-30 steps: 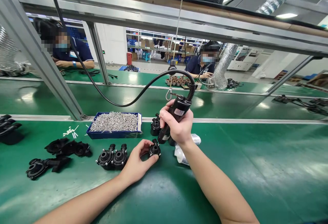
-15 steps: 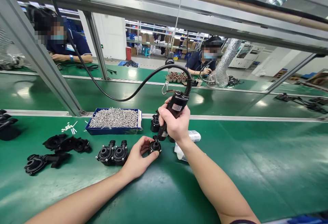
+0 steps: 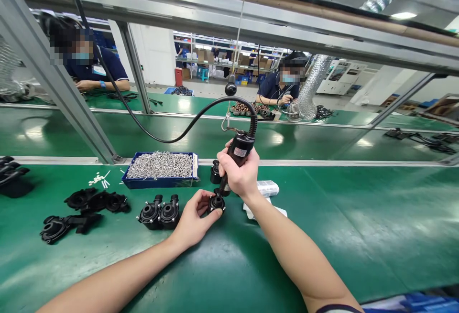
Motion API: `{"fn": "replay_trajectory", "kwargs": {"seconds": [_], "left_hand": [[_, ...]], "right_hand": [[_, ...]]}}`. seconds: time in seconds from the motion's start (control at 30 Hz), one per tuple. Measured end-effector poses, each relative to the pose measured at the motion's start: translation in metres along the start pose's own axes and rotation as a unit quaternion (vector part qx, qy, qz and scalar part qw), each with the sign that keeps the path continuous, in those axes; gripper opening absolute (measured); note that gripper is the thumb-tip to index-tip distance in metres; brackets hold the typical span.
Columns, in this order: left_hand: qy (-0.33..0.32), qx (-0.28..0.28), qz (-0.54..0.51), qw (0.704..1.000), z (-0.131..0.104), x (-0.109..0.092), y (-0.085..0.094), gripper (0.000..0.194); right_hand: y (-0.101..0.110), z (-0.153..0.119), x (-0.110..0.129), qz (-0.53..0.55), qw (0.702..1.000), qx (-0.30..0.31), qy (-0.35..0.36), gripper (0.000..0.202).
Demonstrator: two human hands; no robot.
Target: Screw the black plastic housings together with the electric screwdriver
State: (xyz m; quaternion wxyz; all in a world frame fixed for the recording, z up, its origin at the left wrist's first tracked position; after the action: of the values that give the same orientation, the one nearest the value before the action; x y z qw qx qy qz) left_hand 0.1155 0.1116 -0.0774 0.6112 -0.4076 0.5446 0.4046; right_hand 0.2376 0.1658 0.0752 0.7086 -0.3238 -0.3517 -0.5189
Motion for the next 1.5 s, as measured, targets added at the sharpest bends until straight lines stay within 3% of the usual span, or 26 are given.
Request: {"fn": "replay_trajectory", "kwargs": {"seconds": [0.23,0.43,0.67,1.13,1.5], "left_hand": [[-0.018,0.034,0.002,0.999,-0.001,0.001,-0.004,0.046],[-0.059,0.055,0.031,0.996,-0.002,-0.002,-0.01,0.04],[-0.063,0.072,0.016,0.995,-0.002,-0.003,-0.012,0.03],[-0.064,0.076,0.018,0.995,-0.003,-0.011,-0.014,0.026],[-0.056,0.056,0.013,0.997,-0.002,-0.008,-0.014,0.038]], "right_hand": [[0.003,-0.002,0.019,-0.013,1.0,0.012,0.001,0.033],[-0.01,-0.017,0.043,0.039,0.997,0.049,0.036,0.029],[-0.019,-0.018,0.028,0.055,0.996,0.063,0.021,0.03],[-0.024,-0.02,0.028,0.053,0.996,0.071,0.031,0.024],[-0.032,-0.021,0.022,0.056,0.995,0.08,0.024,0.02]]}}
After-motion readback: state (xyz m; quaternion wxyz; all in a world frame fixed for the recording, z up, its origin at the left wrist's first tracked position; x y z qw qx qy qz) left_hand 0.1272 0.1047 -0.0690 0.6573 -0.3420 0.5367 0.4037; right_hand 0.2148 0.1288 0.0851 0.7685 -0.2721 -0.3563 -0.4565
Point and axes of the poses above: each hand's wrist, its own z-axis towards the middle knuckle, its own y-axis out of the back of the hand, x = y × z, the point moved 6 cm from there along z, towards the middle knuckle, and after that the axes turned 12 degrees about x, right-handed, at the moved point
